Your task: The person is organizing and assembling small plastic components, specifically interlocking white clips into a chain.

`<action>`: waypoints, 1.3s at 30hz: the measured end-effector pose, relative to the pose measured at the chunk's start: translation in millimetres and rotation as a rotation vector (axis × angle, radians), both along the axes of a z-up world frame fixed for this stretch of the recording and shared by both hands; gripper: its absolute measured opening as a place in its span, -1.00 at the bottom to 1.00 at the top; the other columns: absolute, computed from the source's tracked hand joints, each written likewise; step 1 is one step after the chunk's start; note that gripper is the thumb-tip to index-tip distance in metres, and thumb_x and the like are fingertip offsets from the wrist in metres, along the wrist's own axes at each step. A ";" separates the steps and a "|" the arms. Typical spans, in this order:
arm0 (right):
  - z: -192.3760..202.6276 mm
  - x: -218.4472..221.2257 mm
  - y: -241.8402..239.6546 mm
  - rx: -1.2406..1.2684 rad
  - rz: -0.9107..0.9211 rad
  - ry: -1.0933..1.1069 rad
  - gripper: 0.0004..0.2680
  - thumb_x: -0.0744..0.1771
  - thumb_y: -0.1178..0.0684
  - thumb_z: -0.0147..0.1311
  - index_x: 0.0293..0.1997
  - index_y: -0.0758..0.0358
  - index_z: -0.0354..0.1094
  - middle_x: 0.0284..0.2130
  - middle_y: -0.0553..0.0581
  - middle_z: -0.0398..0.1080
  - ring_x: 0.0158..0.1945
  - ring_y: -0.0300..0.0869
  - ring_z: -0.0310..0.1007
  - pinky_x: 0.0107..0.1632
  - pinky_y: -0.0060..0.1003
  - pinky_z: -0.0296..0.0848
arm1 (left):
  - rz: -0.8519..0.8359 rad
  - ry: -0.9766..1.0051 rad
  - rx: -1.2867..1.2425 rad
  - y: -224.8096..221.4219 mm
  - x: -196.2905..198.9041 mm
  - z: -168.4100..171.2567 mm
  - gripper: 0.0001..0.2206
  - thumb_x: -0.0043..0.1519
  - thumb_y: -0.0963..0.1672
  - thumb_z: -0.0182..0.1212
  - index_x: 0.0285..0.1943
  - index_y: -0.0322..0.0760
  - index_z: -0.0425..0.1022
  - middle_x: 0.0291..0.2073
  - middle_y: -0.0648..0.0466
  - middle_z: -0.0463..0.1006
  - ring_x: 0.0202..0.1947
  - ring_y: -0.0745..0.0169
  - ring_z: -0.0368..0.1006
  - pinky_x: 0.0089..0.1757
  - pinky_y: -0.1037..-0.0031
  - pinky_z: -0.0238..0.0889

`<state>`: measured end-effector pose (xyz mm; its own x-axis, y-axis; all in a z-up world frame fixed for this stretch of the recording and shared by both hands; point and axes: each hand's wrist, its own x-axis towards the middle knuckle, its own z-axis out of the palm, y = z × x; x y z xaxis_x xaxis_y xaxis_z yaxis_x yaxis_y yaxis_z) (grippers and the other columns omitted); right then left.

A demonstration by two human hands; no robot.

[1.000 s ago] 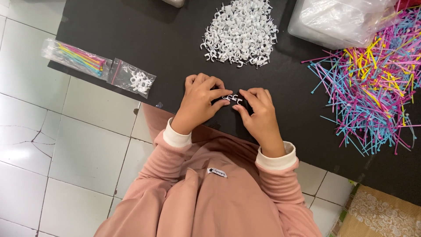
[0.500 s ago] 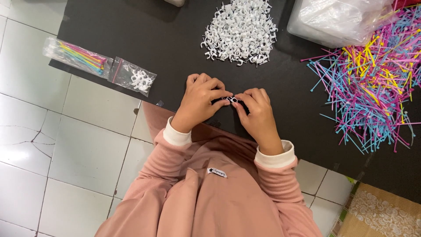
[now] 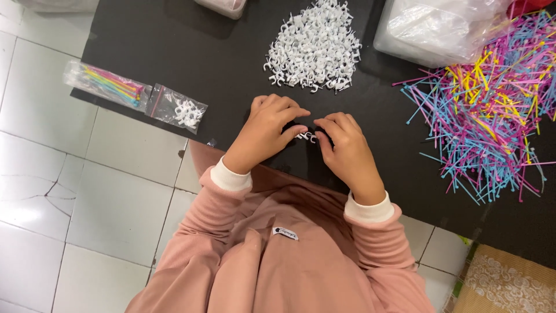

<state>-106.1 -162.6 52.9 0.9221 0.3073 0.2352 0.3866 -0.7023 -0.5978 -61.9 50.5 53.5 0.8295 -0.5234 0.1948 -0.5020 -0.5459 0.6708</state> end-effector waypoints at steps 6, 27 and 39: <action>-0.3 33.7 -8.9 -0.086 0.021 -0.017 -0.90 0.37 0.28 0.13 -0.05 0.39 0.49 -0.32 0.20 0.38 -0.17 0.05 0.46 -0.09 -0.11 0.47 | 0.084 -0.205 0.222 -19.9 34.5 -22.1 -0.80 0.18 -0.07 0.40 -0.07 -0.16 0.61 -0.30 0.12 0.54 -0.19 0.12 0.40 0.02 0.10 0.05; -53.6 52.8 -5.1 0.864 -0.208 0.220 -0.88 0.37 0.26 0.18 -0.01 0.40 0.46 -0.25 0.16 0.49 -0.21 -0.21 0.53 -0.16 -0.33 0.57 | 0.179 -0.688 -0.077 -50.5 45.1 -21.3 -0.97 0.26 -0.15 0.27 -0.25 -0.14 0.53 -0.42 0.17 0.43 -0.32 0.22 0.38 -0.11 0.36 0.12; -45.1 37.1 -13.6 1.163 -0.092 0.317 -0.88 0.28 0.41 0.26 -0.18 0.60 0.41 -0.36 0.33 0.45 -0.33 -0.15 0.55 -0.21 -0.22 0.67 | 0.131 -0.516 -0.352 -43.3 6.4 -11.4 -0.91 0.23 -0.20 0.37 -0.14 -0.14 0.66 -0.38 0.21 0.54 -0.30 0.28 0.41 -0.09 0.42 0.17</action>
